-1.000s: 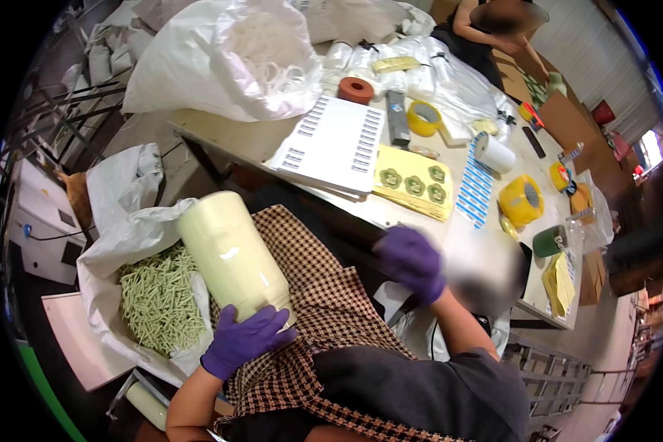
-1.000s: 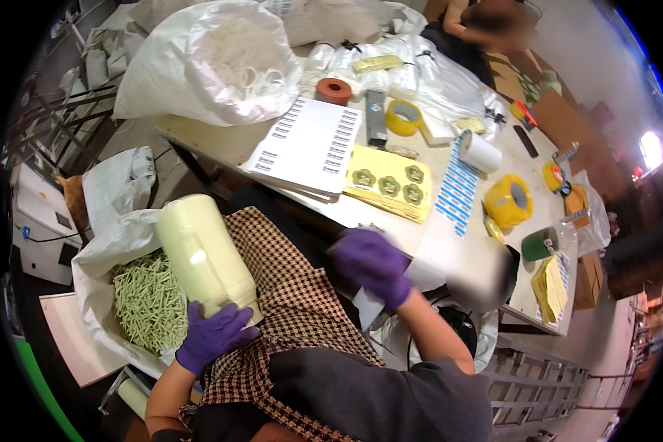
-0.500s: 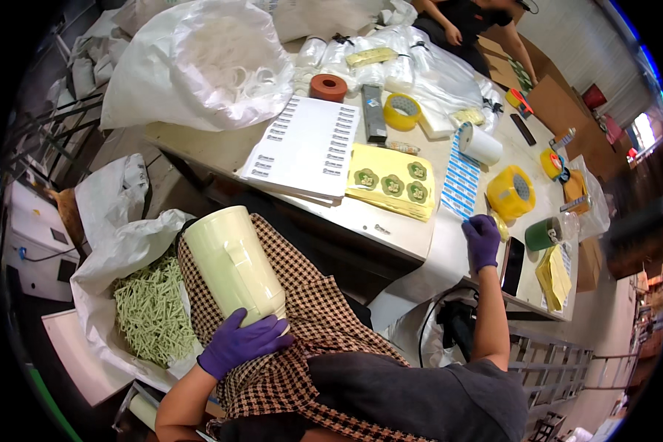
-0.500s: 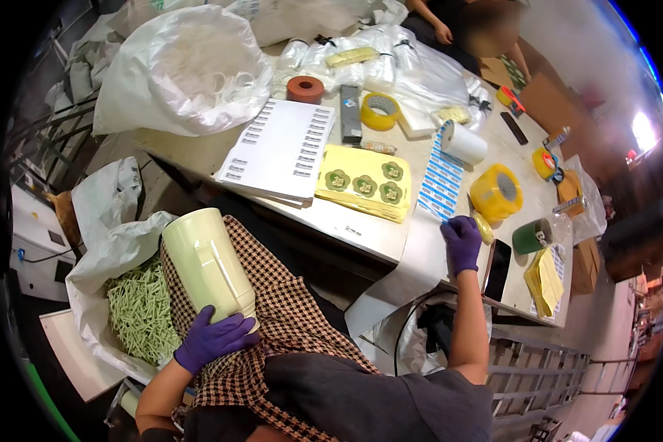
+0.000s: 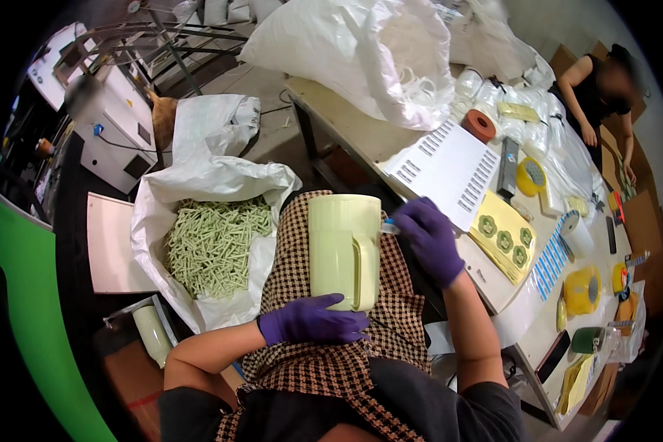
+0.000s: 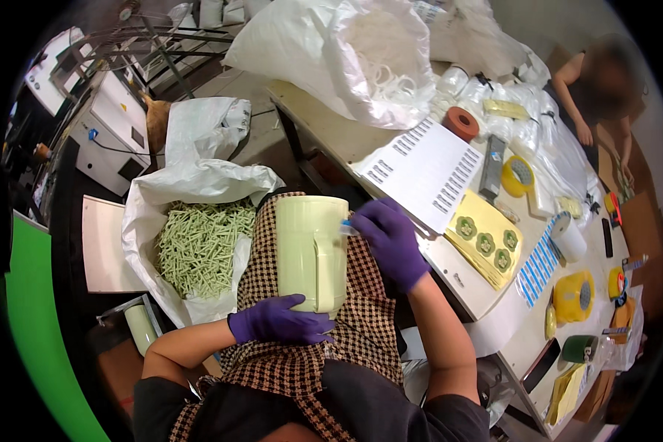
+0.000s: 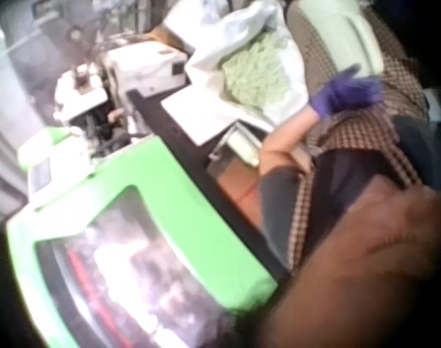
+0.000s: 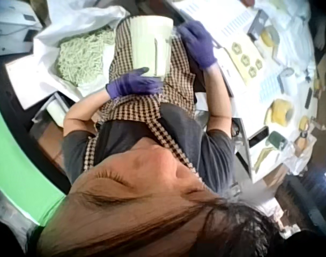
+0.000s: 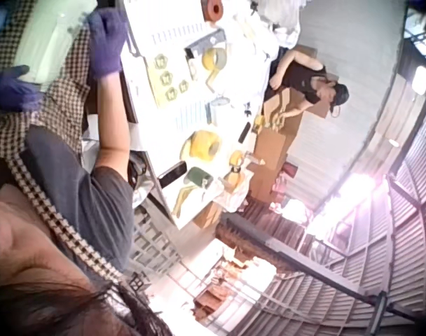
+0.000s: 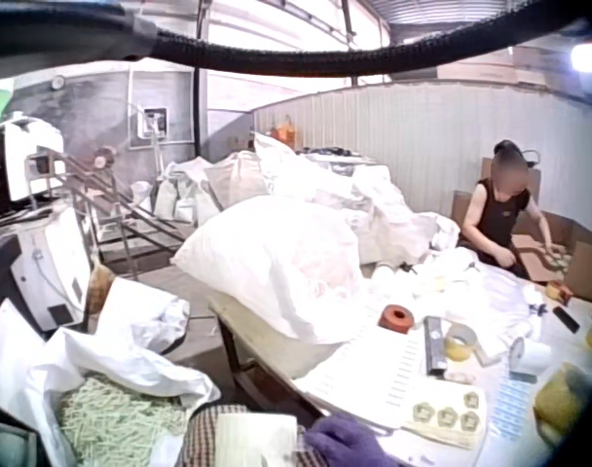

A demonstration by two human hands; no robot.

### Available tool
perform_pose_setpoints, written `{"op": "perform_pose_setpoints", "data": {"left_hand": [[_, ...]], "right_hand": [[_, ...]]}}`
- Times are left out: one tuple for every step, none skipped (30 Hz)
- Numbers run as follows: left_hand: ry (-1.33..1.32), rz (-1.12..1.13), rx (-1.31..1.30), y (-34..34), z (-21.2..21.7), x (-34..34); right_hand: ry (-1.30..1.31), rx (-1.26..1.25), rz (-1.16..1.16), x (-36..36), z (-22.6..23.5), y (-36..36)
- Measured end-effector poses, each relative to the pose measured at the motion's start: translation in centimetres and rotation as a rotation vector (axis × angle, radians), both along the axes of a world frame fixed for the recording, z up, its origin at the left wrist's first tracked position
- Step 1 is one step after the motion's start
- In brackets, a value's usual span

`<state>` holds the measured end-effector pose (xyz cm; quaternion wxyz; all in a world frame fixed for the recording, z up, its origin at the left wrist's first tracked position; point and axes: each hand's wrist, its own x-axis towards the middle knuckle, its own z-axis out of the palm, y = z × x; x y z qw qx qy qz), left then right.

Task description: The person applies stickers and labels to large light-colored jugs, then places them onto a conveyor belt or into a processing machine.

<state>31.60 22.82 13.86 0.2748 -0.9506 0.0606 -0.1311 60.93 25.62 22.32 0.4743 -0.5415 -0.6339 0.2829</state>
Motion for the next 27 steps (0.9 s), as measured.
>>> {"op": "perform_pose_setpoints", "data": {"left_hand": [[-0.026,0.009,-0.048,-0.2,-0.1,-0.1],[-0.053,0.016,-0.097,-0.2,-0.2,-0.2],[-0.08,0.022,-0.145,-0.4,-0.2,-0.3],[-0.098,0.024,-0.161,-0.5,-0.3,-0.5],[-0.138,0.009,-0.214,-0.6,-0.3,-0.6],[-0.109,0.001,-0.204,-0.7,-0.2,-0.8],[-0.083,0.01,-0.177,-0.8,-0.2,-0.9],[-0.074,0.008,-0.165,-0.7,0.0,-0.9],[-0.056,0.013,-0.227,-0.6,0.2,-0.9],[-0.008,-0.002,-0.294,-0.6,0.4,-0.8],[0.006,-0.001,-0.259,-0.4,0.8,-0.7],[0.017,0.0,-0.271,-0.3,1.2,-0.6],[0.036,-0.005,-0.314,-0.1,1.8,-0.5],[0.056,-0.01,-0.356,0.2,2.4,-0.4],[0.087,-0.015,-0.428,0.4,3.2,-0.6],[0.122,-0.013,-0.493,0.7,4.1,-1.0],[-0.018,0.076,-0.606,1.3,5.1,-1.8],[-0.157,0.174,-0.712,1.9,6.4,-3.0],[-0.392,0.232,-0.768,2.4,7.6,-3.8],[-0.583,0.291,-0.995,2.8,8.7,-4.7],[-0.879,0.295,-1.161,3.4,9.7,-5.5],[-1.182,0.283,-1.312,4.3,10.7,-6.3],[-1.492,0.25,-1.447,5.4,11.6,-6.9],[-1.562,0.232,-1.514,6.6,12.3,-7.3],[-1.621,0.158,-1.585,7.8,12.6,-7.4],[-1.676,0.204,-1.745,8.9,12.8,-7.3],[-1.58,0.218,-1.753,9.7,12.7,-7.2]], "right_hand": [[0.095,-0.116,0.07,-1.3,0.2,1.7],[0.089,-0.164,0.088,-2.1,0.3,3.0],[0.083,-0.192,0.115,-2.8,0.3,4.2],[0.058,-0.278,0.114,-3.3,0.3,4.9],[0.054,-0.23,0.143,-3.5,0.2,5.3],[0.033,-0.237,0.141,-3.5,0.2,5.5],[0.002,-0.259,0.137,-3.5,0.1,5.4],[0.01,-0.245,0.137,-3.5,-0.1,5.3],[0.006,-0.251,0.128,-3.6,-0.2,5.2],[-0.001,-0.241,0.121,-3.7,-0.3,5.0],[-0.003,-0.188,0.093,-3.7,-0.5,5.0],[0.024,-0.349,0.019,-4.2,-0.8,5.0],[-0.153,-0.233,0.01,-4.2,-1.1,4.9],[-0.078,-0.181,-0.061,-4.5,-1.5,5.2],[-0.008,-0.173,-0.106,-4.4,-1.9,5.2],[-0.035,-0.111,-0.207,-4.2,-2.3,5.8],[0.168,-0.135,-0.298,-3.7,-2.7,5.6],[0.13,-0.029,-0.375,-3.3,-3.1,5.5],[0.124,0.092,-0.431,-2.7,-3.4,5.1],[0.197,0.088,-0.411,-2.1,-3.8,4.3],[0.298,0.032,-0.402,-1.7,-4.1,3.1],[0.223,0.076,-0.378,-1.5,-4.3,2.0],[0.166,0.077,-0.389,-1.5,-4.5,0.8],[0.2,0.091,-0.306,-1.7,-4.5,-0.4],[0.23,0.078,-0.25,-1.8,-4.3,-1.7],[0.283,0.041,-0.211,-2.3,-4.1,-2.5],[0.235,0.056,-0.157,-2.5,-3.7,-3.7]]}}
